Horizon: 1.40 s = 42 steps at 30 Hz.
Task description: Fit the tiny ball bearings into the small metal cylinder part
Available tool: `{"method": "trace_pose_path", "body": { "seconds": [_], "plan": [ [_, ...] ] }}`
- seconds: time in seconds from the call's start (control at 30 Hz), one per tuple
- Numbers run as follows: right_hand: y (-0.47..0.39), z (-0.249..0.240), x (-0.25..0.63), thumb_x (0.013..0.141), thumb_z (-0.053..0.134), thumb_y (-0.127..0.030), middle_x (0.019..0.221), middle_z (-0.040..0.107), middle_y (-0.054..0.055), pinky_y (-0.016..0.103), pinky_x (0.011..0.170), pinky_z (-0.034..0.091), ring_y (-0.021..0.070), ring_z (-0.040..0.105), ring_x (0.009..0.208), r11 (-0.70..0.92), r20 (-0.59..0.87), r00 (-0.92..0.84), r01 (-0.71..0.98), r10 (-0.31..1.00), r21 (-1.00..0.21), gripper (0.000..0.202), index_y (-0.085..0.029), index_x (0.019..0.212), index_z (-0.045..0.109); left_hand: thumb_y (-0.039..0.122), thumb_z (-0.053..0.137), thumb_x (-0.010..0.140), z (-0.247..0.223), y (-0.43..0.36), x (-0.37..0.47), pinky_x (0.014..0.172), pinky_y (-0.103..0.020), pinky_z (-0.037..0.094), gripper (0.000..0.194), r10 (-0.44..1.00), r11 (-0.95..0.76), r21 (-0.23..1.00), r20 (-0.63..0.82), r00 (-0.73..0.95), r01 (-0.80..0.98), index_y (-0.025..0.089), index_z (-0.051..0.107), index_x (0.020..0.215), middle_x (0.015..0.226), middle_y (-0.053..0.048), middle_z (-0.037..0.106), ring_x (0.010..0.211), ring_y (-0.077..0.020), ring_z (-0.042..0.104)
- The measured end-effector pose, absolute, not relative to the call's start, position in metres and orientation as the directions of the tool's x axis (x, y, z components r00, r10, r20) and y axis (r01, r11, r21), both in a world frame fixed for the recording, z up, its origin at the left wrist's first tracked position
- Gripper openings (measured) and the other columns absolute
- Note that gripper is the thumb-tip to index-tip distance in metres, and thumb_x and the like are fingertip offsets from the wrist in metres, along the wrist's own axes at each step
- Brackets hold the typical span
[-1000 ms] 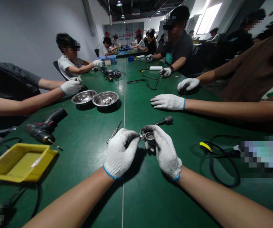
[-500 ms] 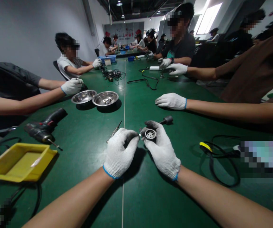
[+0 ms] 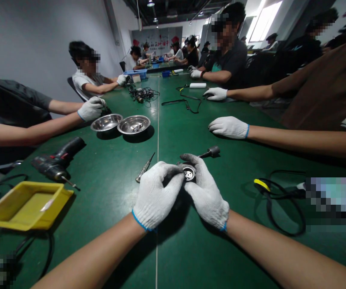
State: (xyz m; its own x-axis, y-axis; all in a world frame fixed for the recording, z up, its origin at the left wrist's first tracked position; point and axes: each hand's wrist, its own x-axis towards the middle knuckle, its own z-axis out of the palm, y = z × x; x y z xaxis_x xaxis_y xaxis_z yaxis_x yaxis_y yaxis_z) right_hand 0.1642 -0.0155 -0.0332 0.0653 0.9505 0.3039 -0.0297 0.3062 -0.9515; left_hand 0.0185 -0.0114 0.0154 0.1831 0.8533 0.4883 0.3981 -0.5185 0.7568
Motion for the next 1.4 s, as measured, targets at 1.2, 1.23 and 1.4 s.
{"method": "trace_pose_path", "body": {
  "seconds": [1.2, 1.23, 1.4],
  "plan": [
    [-0.017, -0.037, 0.161, 0.086, 0.062, -0.013, 0.110, 0.077, 0.004, 0.041, 0.098, 0.059, 0.0239, 0.075, 0.106, 0.356, 0.356, -0.015, 0.044, 0.934, -0.933, 0.064, -0.026, 0.147, 0.049, 0.021, 0.072, 0.093, 0.043, -0.017, 0.021, 0.066, -0.030, 0.050, 0.013, 0.889, -0.453, 0.509, 0.322, 0.327, 0.732, 0.022, 0.082, 0.085, 0.081, -0.003, 0.079, 0.075, -0.0209, 0.074],
    [-0.017, -0.037, 0.161, 0.085, 0.062, -0.013, 0.111, 0.077, 0.004, 0.042, 0.099, 0.059, 0.0241, 0.075, 0.107, 0.358, 0.357, -0.018, 0.048, 0.934, -0.933, 0.064, -0.026, 0.147, 0.049, 0.022, 0.071, 0.094, 0.043, -0.017, 0.020, 0.066, -0.030, 0.050, 0.013, 0.886, -0.458, 0.492, 0.318, 0.336, 0.741, 0.022, 0.082, 0.085, 0.081, -0.003, 0.079, 0.074, -0.0209, 0.074],
    [-0.018, -0.037, 0.161, 0.084, 0.060, -0.010, 0.114, 0.078, 0.005, 0.042, 0.101, 0.059, 0.0244, 0.075, 0.108, 0.362, 0.361, -0.036, 0.048, 0.932, -0.931, 0.067, -0.024, 0.149, 0.048, 0.022, 0.071, 0.094, 0.046, -0.016, 0.021, 0.070, -0.032, 0.052, 0.012, 0.894, -0.447, 0.462, 0.265, 0.362, 0.766, 0.022, 0.082, 0.088, 0.084, -0.003, 0.080, 0.077, -0.0225, 0.075]
  ]
}}
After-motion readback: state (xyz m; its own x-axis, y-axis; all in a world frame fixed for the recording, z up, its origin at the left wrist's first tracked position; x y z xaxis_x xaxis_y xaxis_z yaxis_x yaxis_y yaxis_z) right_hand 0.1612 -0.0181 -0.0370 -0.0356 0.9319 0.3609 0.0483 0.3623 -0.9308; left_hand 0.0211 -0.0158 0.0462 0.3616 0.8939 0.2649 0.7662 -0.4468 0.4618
